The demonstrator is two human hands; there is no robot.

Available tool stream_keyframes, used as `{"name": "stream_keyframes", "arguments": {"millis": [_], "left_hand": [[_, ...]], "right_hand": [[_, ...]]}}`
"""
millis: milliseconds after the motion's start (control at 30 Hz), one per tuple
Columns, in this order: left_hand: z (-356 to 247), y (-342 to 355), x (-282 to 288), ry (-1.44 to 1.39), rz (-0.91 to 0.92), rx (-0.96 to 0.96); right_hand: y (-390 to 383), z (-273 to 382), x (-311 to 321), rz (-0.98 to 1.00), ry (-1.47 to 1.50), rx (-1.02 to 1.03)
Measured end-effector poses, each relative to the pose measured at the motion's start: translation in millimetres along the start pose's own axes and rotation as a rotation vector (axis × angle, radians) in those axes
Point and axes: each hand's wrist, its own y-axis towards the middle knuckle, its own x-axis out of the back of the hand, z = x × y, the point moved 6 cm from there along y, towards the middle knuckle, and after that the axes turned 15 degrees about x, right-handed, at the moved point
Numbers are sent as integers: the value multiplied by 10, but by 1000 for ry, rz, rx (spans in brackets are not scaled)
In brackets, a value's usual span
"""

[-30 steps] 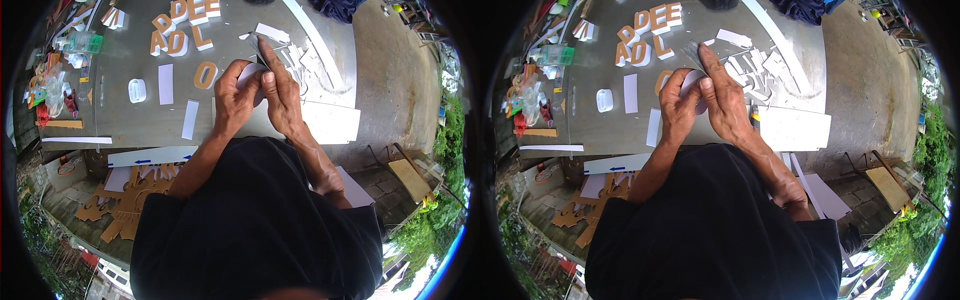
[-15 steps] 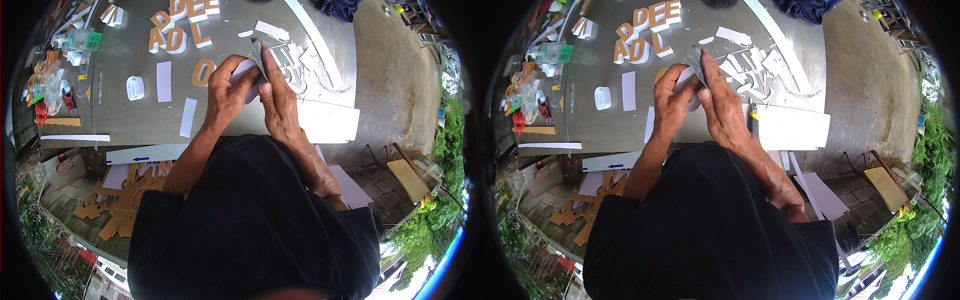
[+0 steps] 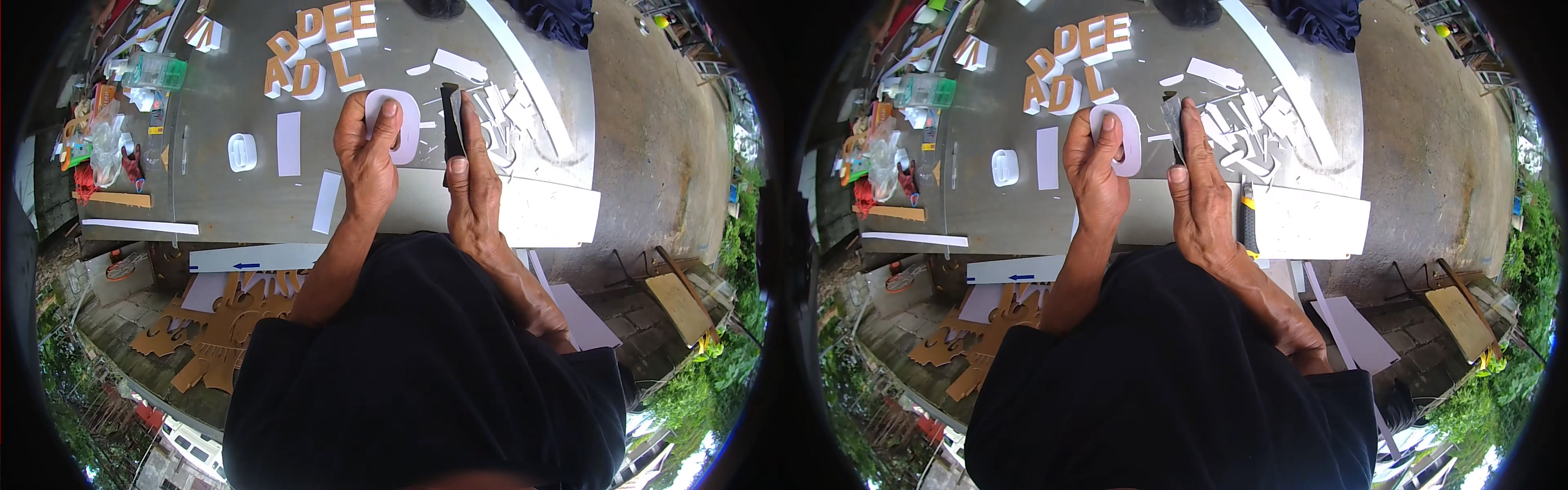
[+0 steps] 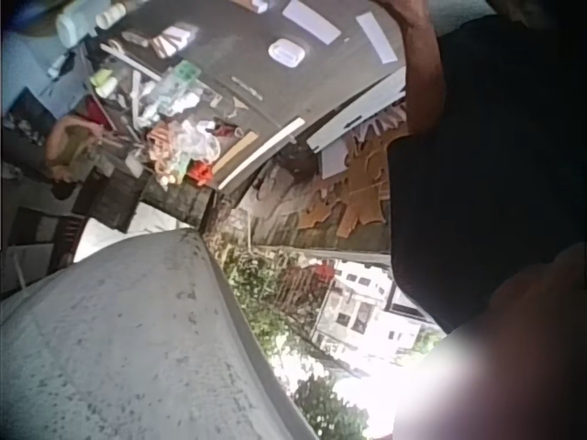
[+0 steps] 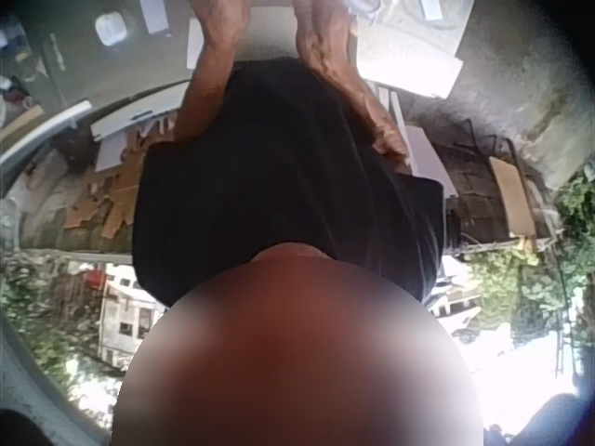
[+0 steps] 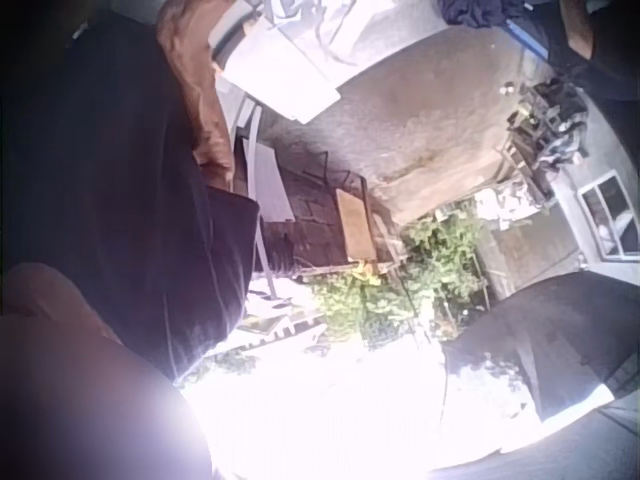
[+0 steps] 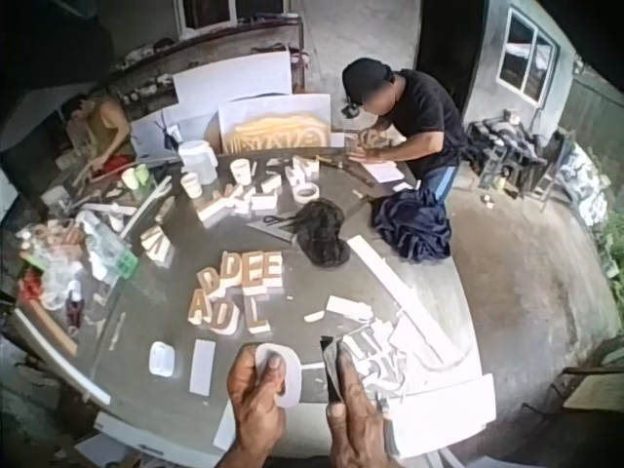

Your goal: The recorder is assembling and finishing three-dimensional letters for a sign.

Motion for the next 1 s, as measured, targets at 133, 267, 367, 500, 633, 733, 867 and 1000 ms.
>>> {"name": "stream_keyframes", "arguments": {"millis": [133, 267, 367, 500, 633, 733, 867, 1000], "left_hand": [[67, -107, -154, 50, -22, -12], [-45, -112, -215, 113, -58, -70], [-78, -17, -131, 194, -103, -35], [25, -124, -203, 203, -71, -137], [-104, 36, -6, 284, -147, -36], [-120, 111, 90, 333, -107, -32], [-25, 49, 16, 504, 37, 32], [121, 19, -1, 692, 126, 72]], "right_hand": [[253, 146, -198, 25, -100, 263], [356, 108, -240, -27, -110, 295], [92, 70, -335, 34, -97, 267], [346, 50, -152, -29, -22, 163], [-63, -40, -278, 136, 54, 87], [-194, -208, -156, 118, -2, -157], [107, -290, 111, -124, 6, -186], [146, -329, 79, -74, 53, -202]]}}
